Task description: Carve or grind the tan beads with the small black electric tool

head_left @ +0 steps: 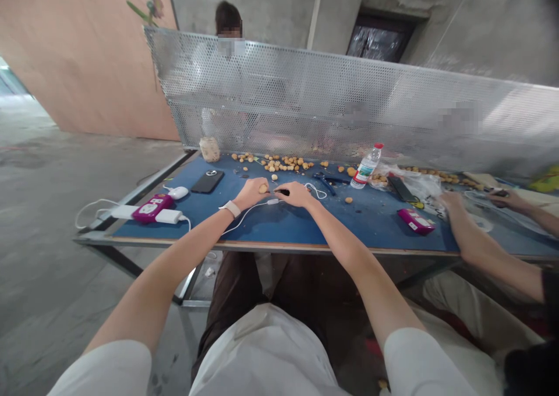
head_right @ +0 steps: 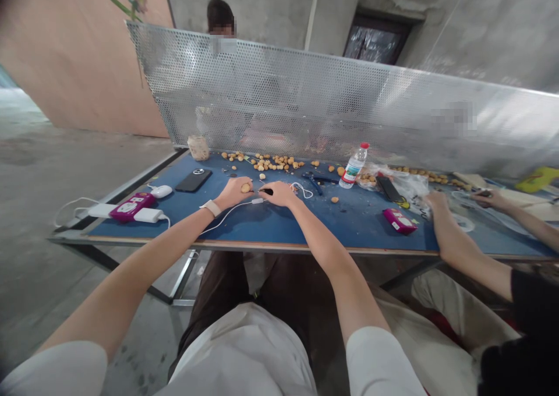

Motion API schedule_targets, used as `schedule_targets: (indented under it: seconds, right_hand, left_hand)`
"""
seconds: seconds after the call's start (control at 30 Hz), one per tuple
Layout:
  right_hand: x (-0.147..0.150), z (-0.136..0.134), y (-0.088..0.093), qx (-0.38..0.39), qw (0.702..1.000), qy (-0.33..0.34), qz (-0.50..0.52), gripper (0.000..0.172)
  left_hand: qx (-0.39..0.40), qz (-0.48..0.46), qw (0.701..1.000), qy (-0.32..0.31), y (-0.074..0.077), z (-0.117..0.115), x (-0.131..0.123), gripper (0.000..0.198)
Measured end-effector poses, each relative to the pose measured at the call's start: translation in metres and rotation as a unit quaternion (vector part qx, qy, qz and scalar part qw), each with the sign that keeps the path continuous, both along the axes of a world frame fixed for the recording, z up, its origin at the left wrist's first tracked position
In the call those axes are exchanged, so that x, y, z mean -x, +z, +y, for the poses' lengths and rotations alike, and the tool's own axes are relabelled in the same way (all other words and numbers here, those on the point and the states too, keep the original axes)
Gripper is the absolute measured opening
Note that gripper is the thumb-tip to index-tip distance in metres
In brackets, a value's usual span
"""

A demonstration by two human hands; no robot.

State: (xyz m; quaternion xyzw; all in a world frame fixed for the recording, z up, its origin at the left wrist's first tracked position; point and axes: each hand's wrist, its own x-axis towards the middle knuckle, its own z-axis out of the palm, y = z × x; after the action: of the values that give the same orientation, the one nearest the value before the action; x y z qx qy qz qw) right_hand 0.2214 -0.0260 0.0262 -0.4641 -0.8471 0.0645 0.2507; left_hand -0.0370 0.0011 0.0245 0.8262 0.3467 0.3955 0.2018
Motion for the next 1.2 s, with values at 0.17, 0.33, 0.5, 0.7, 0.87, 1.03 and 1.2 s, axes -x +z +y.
schedule_targets:
  seconds: [0.17,0.33,0.5,0.7,0.87,1.03,1.2]
  right_hand:
    - [-0.003,-0.003,0.002,-0.002,1.000,0.014,-0.012,0.024]
    - [-0.005,-0.003,0.005,0.001,1.000,0.021,-0.009,0.023]
    - [-0.015,0.006,0.005,-0.007,0.999,-0.045,-0.016,0.031]
    - [-0.029,0.013,0.003,-0.001,0.995,-0.103,-0.003,0.031]
    - [-0.025,0.012,0.001,0.006,0.995,-0.097,0.001,0.034]
    - [-0.020,0.012,-0.001,0.005,0.996,-0.088,0.008,0.032]
    - [-0.020,0.012,0.000,0.004,0.997,-0.079,0.017,0.033]
  left_hand:
    - [0.030,-0.008,1.000,-0.001,-0.003,-0.001,-0.001,0.047]
    - [0.036,0.006,0.999,0.001,-0.001,-0.003,-0.002,0.046]
    - [-0.006,0.012,0.999,0.047,-0.001,-0.004,-0.009,0.057]
    - [0.028,0.078,0.995,-0.049,-0.008,-0.005,-0.012,0.035]
    - [0.017,0.090,0.996,-0.020,-0.012,-0.001,-0.011,0.021]
    - [0.030,0.110,0.993,-0.010,-0.012,0.001,-0.009,0.022]
    - [0.047,0.103,0.994,-0.007,-0.009,0.000,-0.010,0.026]
